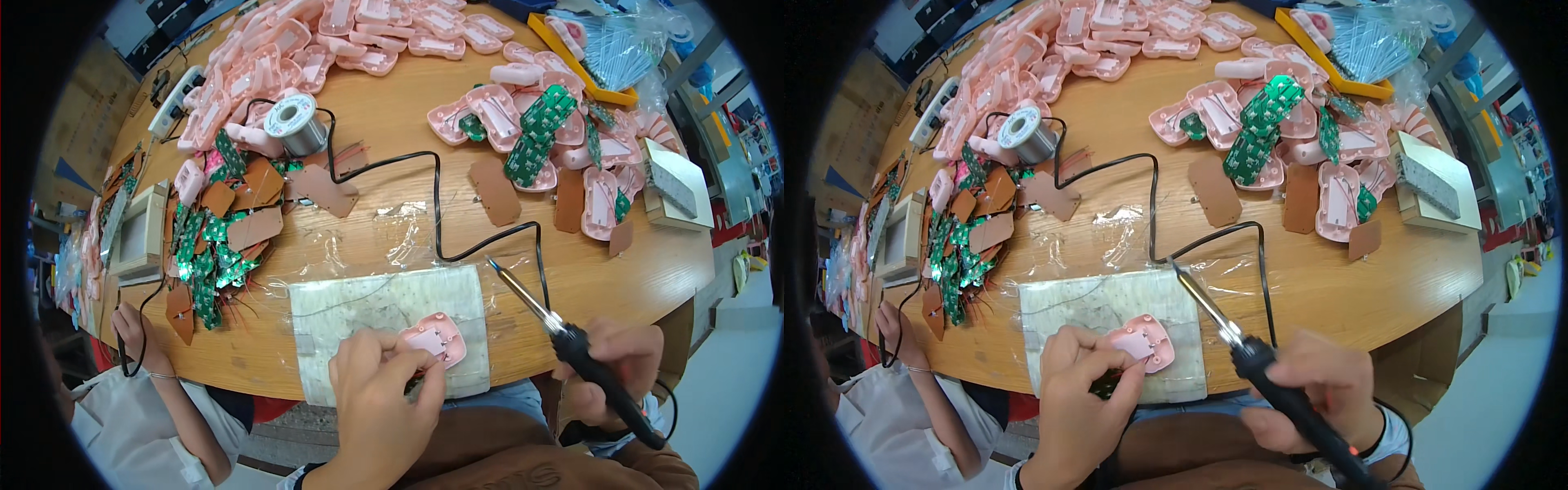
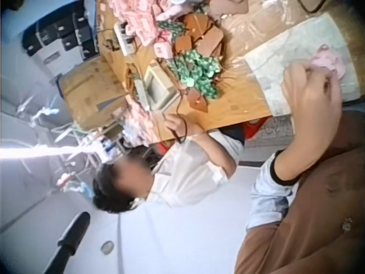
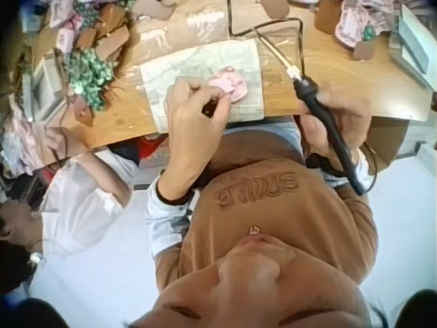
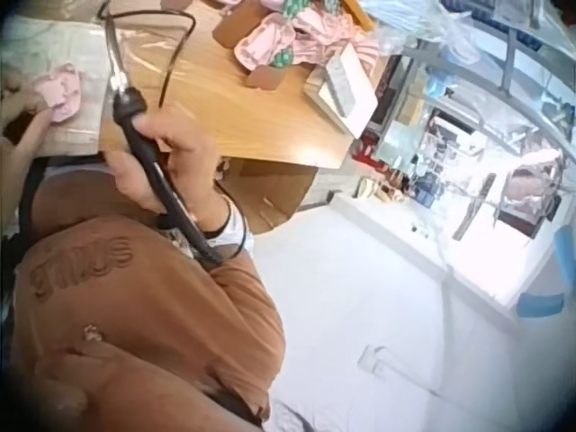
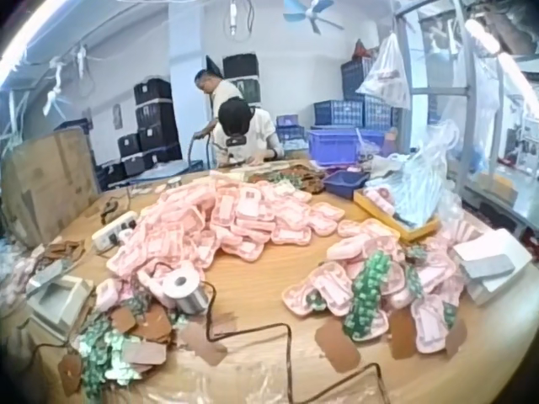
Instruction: The person uses a soldering iron to attach wires to small pink plastic housings containing green circuit boards. They repeatedly pick up a housing, solder the wires, and place the finished unit aside on the table.
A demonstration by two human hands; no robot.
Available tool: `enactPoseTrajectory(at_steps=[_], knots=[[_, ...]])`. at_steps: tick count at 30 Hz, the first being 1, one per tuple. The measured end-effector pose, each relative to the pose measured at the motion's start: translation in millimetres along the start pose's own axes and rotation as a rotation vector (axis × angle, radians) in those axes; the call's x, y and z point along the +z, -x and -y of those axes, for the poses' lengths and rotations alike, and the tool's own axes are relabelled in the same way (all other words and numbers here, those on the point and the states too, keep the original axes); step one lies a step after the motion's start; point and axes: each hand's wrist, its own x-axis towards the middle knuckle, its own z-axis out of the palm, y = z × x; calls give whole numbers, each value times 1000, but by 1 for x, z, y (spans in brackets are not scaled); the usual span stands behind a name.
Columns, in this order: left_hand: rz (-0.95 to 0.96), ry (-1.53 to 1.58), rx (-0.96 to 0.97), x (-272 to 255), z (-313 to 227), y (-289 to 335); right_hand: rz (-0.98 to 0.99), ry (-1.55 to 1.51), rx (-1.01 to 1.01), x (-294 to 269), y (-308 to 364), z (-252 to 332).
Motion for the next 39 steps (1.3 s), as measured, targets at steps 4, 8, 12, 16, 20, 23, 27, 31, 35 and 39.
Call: enactPoseTrajectory(at_steps=[4,8,12,16,20,23,27,31,35,39], knots=[[28,-11,-16,9,5,-7,12,28,83,-8,10,5],[29,50,-80,12,2,-7,131,-19,80,-9,11,-5],[25,193,-162,12,1,-5,152,-17,122,-10,10,-9],[-65,137,-17,14,3,-5,168,-11,98,-8,7,-12],[-110,74,64,16,4,-4,168,-18,115,-6,5,-13],[-101,64,73,17,4,-4,221,1,137,-7,4,-12],[-106,61,76,17,4,-4,248,28,117,-5,1,-13],[-109,47,96,18,4,-5,298,61,61,-4,-8,-12],[-104,49,83,18,4,-5,452,148,64,-16,-16,-7],[-106,55,88,17,3,-5,269,79,46,-13,-9,-11]])
